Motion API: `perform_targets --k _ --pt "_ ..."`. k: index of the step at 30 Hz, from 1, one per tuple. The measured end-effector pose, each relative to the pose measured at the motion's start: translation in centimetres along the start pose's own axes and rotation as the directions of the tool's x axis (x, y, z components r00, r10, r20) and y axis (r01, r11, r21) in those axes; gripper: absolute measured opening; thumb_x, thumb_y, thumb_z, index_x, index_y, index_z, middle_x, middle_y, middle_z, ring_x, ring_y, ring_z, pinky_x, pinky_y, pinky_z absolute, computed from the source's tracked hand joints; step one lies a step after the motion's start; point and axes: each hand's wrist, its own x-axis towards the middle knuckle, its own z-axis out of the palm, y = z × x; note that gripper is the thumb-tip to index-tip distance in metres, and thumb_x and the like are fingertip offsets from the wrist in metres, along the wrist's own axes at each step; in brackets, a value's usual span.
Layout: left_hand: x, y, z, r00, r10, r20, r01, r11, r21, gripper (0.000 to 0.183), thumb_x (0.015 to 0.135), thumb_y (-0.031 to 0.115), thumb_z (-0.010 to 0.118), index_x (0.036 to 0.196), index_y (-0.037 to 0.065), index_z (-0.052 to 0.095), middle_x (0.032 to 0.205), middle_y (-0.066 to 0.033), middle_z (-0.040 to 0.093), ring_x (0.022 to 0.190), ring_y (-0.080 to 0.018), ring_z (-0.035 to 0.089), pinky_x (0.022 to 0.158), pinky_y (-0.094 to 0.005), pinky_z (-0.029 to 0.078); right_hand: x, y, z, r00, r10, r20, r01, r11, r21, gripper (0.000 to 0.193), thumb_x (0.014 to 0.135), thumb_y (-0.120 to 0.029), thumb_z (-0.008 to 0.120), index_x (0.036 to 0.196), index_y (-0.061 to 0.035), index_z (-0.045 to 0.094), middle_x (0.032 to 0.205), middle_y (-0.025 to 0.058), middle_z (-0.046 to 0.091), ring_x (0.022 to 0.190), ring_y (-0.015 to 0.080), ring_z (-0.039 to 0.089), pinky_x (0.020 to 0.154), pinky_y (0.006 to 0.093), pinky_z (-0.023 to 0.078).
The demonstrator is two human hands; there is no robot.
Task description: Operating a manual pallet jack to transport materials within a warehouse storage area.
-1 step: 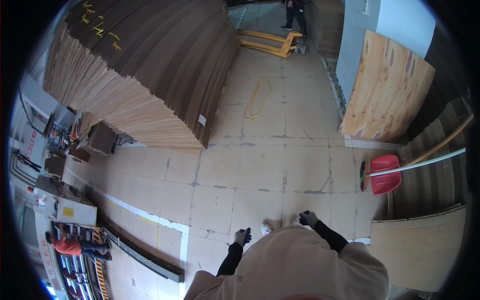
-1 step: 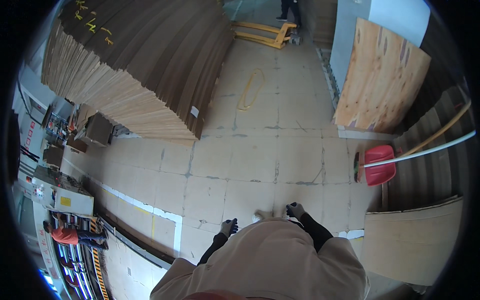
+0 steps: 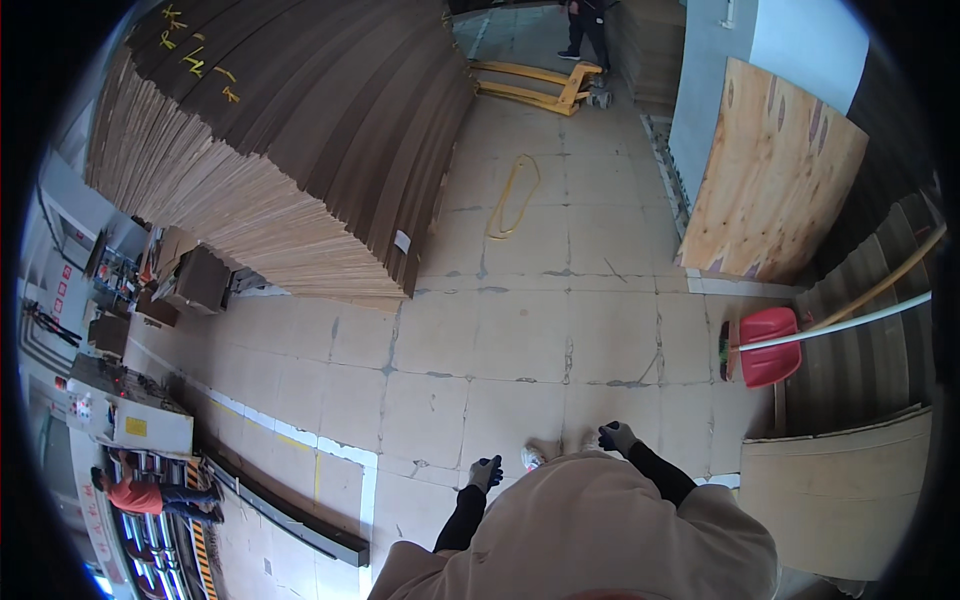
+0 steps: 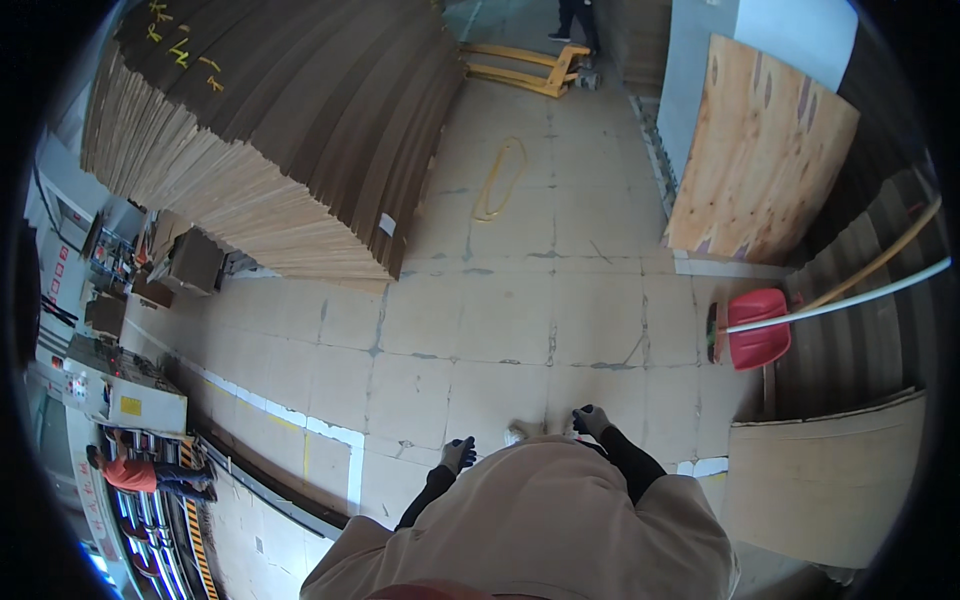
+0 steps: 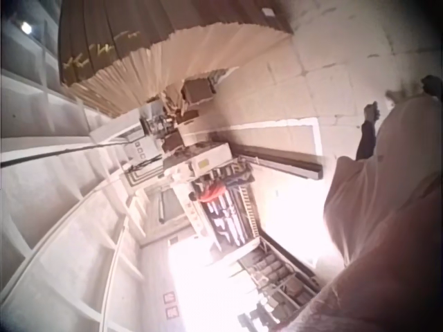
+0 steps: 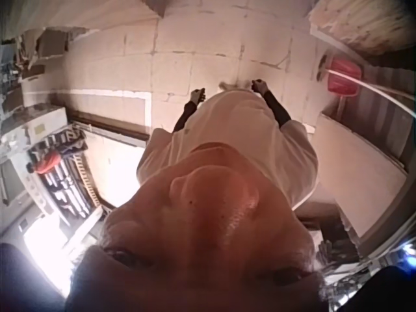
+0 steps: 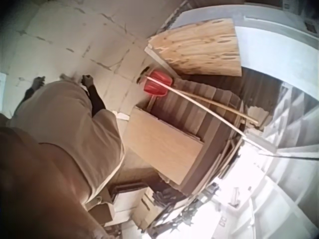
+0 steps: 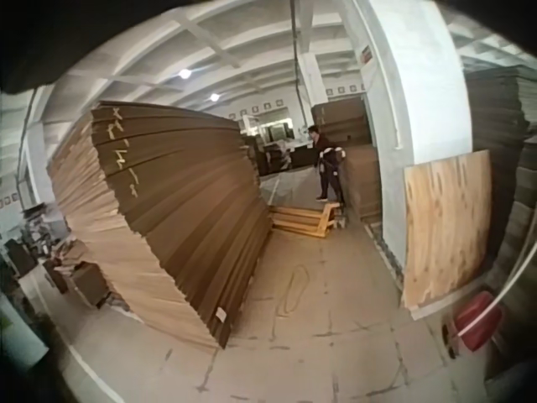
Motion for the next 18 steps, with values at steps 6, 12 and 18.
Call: perform_targets --k 6,12,18 --pt "0.6 0.5 0.8 1.0 0.007 0.021 -0.008 0.999 0.039 0.029 0.077 0.031 0.067 0.077 0.004 0.057 0.062 -0.009 0.058 0.046 -0.0161 0.055 0.04 -0.026 0.045 -0.5 1.3 -0.9 0.999 0.025 -0.032 -0.023 0.997 0.076 0.026 0.082 -0.023 0.061 0.094 -0.0017 0.055 0.078 0.0111 0.062 0.066 0.0209 0.063 0.056 0.0322 0.053" --pt "0.9 0.3 1.2 0.999 -0.002 0.044 -0.001 0.998 0.064 0.028 0.077 0.03 0.067 0.076 0.004 0.057 0.061 -0.0088 0.058 0.046 -0.0165 0.055 0.04 -0.0267 0.045 -1.1 2.0 -1.5 0.998 0.034 -0.052 -0.029 0.995 0.096 0.027 0.082 -0.024 0.061 0.095 -0.0011 0.055 0.08 0.0121 0.062 0.068 0.0222 0.064 0.058 0.0334 0.054" --pt "1.2 0.1 1.1 0.999 -0.015 0.038 0.012 0.997 0.07 0.03 0.076 0.032 0.068 0.078 0.004 0.058 0.063 -0.0096 0.06 0.048 -0.0168 0.056 0.04 -0.028 0.046 -0.5 2.3 -2.4 0.997 0.041 -0.069 -0.024 0.975 0.222 0.028 0.082 -0.024 0.062 0.096 -0.001 0.054 0.08 0.0147 0.063 0.067 0.0256 0.064 0.058 0.037 0.055"
